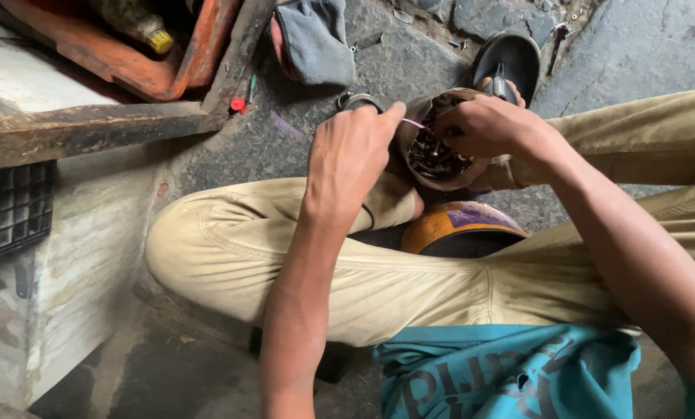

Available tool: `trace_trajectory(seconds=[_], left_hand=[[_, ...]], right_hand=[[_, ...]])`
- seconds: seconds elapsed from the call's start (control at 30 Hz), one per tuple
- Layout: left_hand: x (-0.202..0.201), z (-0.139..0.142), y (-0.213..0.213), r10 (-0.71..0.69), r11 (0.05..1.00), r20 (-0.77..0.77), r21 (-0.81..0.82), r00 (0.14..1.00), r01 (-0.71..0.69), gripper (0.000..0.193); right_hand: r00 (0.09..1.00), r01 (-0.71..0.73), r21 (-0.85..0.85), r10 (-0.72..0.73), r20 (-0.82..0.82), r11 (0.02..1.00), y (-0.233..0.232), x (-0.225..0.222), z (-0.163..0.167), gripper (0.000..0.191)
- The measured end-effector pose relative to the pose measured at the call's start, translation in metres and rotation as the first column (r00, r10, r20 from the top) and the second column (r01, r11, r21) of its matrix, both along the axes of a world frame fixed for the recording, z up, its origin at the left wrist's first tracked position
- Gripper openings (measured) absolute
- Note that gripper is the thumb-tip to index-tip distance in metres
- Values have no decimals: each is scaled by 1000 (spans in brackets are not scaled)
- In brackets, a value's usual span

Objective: The person sits on the workshop floor and sorts small metal screws and fasteners from a bowl, picking through the pile by hand and using pliers to grip and separate individual pieces. They continue handling the fasteners one at a time throughout the episode.

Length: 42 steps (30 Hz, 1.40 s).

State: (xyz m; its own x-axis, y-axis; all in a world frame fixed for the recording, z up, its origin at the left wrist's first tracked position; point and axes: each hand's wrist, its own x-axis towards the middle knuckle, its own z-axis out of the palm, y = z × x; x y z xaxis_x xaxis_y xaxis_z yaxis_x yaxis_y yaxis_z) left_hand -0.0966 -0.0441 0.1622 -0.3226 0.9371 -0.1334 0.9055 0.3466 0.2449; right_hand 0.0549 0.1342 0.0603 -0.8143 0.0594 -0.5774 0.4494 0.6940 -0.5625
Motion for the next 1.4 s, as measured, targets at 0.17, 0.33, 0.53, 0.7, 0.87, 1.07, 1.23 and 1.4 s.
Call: trace_trajectory(seconds=[0.17,0.33,0.53,0.7,0.87,1.07,1.23,1.4], left_hand=[[1,-4,-2,-3,999,35,48,999,2,13],[5,-1,-2,-17,999,17,49,1000,16,11],[5,0,1,-8,997,-9,70,1000,8,14],[5,-5,-7,5,993,-11,121,1000,-3,17],[4,-9,-10,18,989,-22,145,1000,-15,16],[5,-6,-9,25,990,-22,137,999,-22,12],[9,-3,-10,48,982,-16,184,999,-44,11],[12,-4,-8,28,995,25,91,999,-30,12]], right_hand=[[992,-114,94,109,58,989,-12,0,-2,44],[997,-76,84,78,-29,994,-18,4,-8,49],[874,-48,405,235,-425,913,-29,3,-30,32],[947,-122,599,273,-168,792,-49,-4,-44,24],[947,-160,529,281,-156,833,-54,-13,-44,17],[950,-272,233,222,219,934,-40,-23,-3,19],[963,-271,259,257,87,927,-17,4,22,32],[925,-380,549,317,211,744,-30,17,-20,55]])
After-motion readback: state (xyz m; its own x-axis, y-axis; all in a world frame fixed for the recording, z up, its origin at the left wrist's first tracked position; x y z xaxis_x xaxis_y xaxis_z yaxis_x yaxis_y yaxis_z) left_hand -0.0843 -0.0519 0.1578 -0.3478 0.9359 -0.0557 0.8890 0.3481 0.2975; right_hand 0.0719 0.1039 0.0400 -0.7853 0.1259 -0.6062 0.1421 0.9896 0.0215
